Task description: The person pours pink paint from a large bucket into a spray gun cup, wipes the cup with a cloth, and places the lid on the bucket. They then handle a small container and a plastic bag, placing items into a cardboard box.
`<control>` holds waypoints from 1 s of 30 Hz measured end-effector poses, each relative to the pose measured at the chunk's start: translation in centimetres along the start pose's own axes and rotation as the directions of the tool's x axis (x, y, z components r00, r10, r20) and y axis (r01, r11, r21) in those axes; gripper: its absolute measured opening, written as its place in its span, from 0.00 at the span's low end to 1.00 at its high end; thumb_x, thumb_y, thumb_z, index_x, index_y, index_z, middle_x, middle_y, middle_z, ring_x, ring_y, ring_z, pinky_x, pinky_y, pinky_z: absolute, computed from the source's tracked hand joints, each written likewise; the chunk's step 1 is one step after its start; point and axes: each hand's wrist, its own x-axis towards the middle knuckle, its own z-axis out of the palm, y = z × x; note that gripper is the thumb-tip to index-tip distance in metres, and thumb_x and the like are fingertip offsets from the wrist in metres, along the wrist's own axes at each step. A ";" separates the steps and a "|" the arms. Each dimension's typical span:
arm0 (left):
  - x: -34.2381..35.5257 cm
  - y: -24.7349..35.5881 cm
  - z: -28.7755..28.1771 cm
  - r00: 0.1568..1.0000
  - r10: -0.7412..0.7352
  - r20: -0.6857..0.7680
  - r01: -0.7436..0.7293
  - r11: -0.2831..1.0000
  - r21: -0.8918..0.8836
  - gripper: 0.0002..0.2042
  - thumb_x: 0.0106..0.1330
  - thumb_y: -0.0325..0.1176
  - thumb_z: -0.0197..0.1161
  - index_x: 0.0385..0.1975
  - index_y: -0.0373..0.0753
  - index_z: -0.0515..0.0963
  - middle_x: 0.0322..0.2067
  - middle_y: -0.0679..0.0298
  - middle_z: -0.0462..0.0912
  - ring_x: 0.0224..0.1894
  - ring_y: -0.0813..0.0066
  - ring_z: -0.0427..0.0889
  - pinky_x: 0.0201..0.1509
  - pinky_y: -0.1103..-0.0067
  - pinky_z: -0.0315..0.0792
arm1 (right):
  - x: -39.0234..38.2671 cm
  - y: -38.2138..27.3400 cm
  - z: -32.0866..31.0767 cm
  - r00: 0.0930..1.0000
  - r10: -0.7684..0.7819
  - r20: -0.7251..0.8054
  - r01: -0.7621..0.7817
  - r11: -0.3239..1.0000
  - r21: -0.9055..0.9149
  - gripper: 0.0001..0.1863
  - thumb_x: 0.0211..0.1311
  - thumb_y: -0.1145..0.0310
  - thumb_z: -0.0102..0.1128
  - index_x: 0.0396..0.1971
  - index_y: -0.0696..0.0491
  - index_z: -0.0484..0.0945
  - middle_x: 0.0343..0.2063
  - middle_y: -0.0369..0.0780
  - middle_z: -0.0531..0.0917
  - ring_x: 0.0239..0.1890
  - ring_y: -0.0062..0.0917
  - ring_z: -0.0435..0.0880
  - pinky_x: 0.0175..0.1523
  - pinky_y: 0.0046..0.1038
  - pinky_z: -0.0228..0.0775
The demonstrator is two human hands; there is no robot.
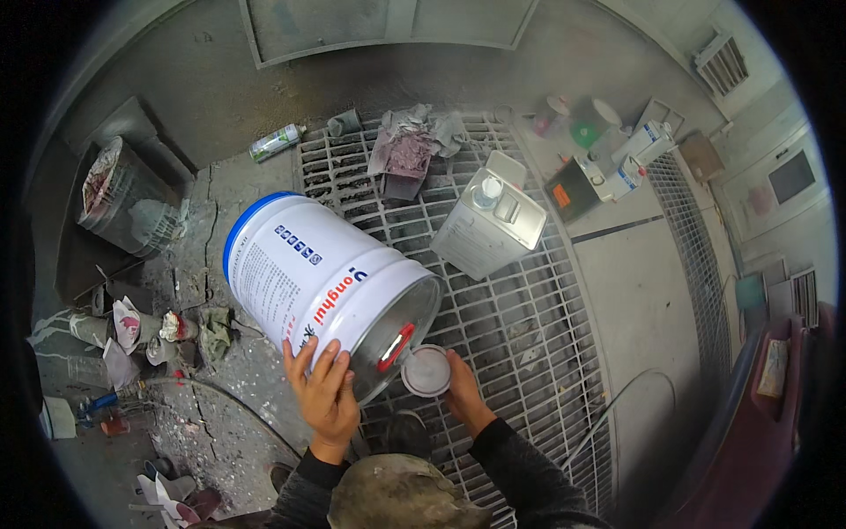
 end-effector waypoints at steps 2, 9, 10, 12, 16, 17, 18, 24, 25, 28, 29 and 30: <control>1.2 0.0 -0.4 0.999 -0.037 -0.002 0.037 0.999 -0.006 0.13 0.64 0.24 0.68 0.49 0.40 0.87 0.54 0.60 0.87 0.65 0.53 0.77 0.77 0.43 0.51 | -0.3 -0.6 0.7 1.000 -0.009 -0.021 0.008 1.000 -0.027 0.27 0.84 0.52 0.41 0.59 0.61 0.77 0.53 0.44 0.85 0.54 0.29 0.85 0.60 0.33 0.76; 7.4 -2.0 -2.8 0.973 -0.203 -0.110 0.195 0.978 -0.078 0.15 0.69 0.24 0.65 0.55 0.36 0.85 0.56 0.57 0.87 0.65 0.53 0.78 0.77 0.56 0.58 | -1.8 -4.1 5.0 0.995 -0.037 0.088 0.028 0.994 0.102 0.26 0.85 0.54 0.40 0.62 0.62 0.75 0.57 0.44 0.83 0.59 0.29 0.83 0.65 0.32 0.73; 8.4 -2.6 -3.2 0.962 -0.243 -0.123 0.233 0.968 -0.092 0.16 0.71 0.25 0.65 0.57 0.36 0.84 0.57 0.57 0.86 0.66 0.56 0.78 0.75 0.63 0.62 | -2.0 -4.8 5.9 0.996 -0.041 0.085 0.030 0.992 0.120 0.26 0.85 0.54 0.41 0.62 0.62 0.75 0.58 0.43 0.83 0.59 0.29 0.83 0.65 0.32 0.73; 10.8 -4.7 -3.9 0.933 -0.324 -0.159 0.294 0.938 -0.185 0.15 0.74 0.26 0.63 0.59 0.36 0.84 0.57 0.56 0.86 0.61 0.65 0.81 0.69 0.72 0.69 | -2.4 -6.2 7.7 0.996 -0.040 0.078 0.031 0.992 0.121 0.26 0.85 0.54 0.41 0.62 0.61 0.75 0.58 0.44 0.83 0.60 0.29 0.82 0.66 0.32 0.72; 16.5 -11.3 -7.2 0.820 -0.551 -0.154 0.466 0.800 -0.378 0.16 0.78 0.29 0.60 0.62 0.35 0.81 0.53 0.63 0.85 0.49 0.83 0.80 0.54 0.86 0.71 | -2.2 -8.5 11.8 0.989 -0.061 0.133 0.048 0.994 0.098 0.25 0.85 0.54 0.43 0.62 0.61 0.75 0.59 0.44 0.82 0.61 0.28 0.81 0.67 0.33 0.72; 18.1 -13.5 -7.8 0.846 -0.506 -0.167 0.376 0.790 -0.485 0.17 0.78 0.30 0.60 0.62 0.33 0.80 0.52 0.65 0.85 0.47 0.86 0.79 0.52 0.88 0.70 | -2.1 -8.9 13.0 0.979 -0.088 0.183 0.067 0.991 0.116 0.25 0.85 0.54 0.43 0.61 0.61 0.75 0.59 0.44 0.82 0.61 0.28 0.80 0.67 0.33 0.72; 19.3 -15.6 -8.7 0.856 -0.492 -0.156 0.372 0.798 -0.475 0.17 0.78 0.30 0.60 0.63 0.31 0.79 0.51 0.64 0.86 0.48 0.84 0.81 0.53 0.87 0.71 | -2.0 -9.1 14.1 0.972 -0.099 0.211 0.087 0.994 0.068 0.26 0.85 0.54 0.43 0.62 0.62 0.75 0.59 0.44 0.82 0.61 0.28 0.80 0.67 0.33 0.71; 22.7 -27.3 -12.7 0.764 -0.633 -0.122 0.445 0.655 -0.611 0.15 0.77 0.30 0.61 0.59 0.33 0.82 0.51 0.61 0.87 0.49 0.78 0.84 0.55 0.84 0.76 | -0.7 -9.9 20.4 0.950 0.066 0.304 -0.078 0.997 0.027 0.26 0.84 0.54 0.45 0.62 0.63 0.74 0.59 0.44 0.81 0.62 0.29 0.80 0.68 0.34 0.70; 22.7 -28.7 -13.3 0.726 -0.673 -0.143 0.490 0.652 -0.579 0.15 0.77 0.30 0.61 0.59 0.33 0.83 0.51 0.60 0.87 0.48 0.78 0.85 0.55 0.84 0.76 | -0.4 -9.9 21.5 0.944 0.085 0.318 -0.102 0.994 0.037 0.26 0.84 0.54 0.45 0.62 0.63 0.74 0.59 0.44 0.81 0.62 0.29 0.80 0.69 0.34 0.70; 22.9 -31.5 -14.3 0.686 -0.711 -0.155 0.508 0.620 -0.598 0.14 0.77 0.29 0.62 0.57 0.35 0.84 0.47 0.63 0.88 0.45 0.79 0.85 0.51 0.84 0.77 | 0.6 -9.9 24.7 0.923 0.155 0.353 -0.135 0.988 -0.082 0.26 0.84 0.54 0.44 0.62 0.64 0.74 0.60 0.44 0.81 0.62 0.30 0.80 0.68 0.34 0.71; 22.8 -32.0 -14.4 0.634 -0.758 -0.155 0.541 0.578 -0.611 0.14 0.76 0.29 0.62 0.57 0.35 0.84 0.46 0.64 0.88 0.44 0.79 0.85 0.50 0.85 0.77 | 0.6 -10.1 25.7 0.910 0.178 0.375 -0.151 0.983 -0.102 0.26 0.84 0.54 0.44 0.62 0.64 0.74 0.60 0.45 0.81 0.62 0.29 0.80 0.68 0.34 0.71; 22.6 -32.3 -14.2 0.633 -0.756 -0.168 0.546 0.590 -0.595 0.14 0.76 0.29 0.63 0.57 0.35 0.84 0.46 0.64 0.88 0.43 0.80 0.85 0.49 0.85 0.77 | 0.6 -10.7 26.4 0.901 0.185 0.392 -0.161 0.982 -0.095 0.25 0.82 0.53 0.50 0.59 0.62 0.76 0.55 0.42 0.83 0.57 0.26 0.83 0.63 0.32 0.74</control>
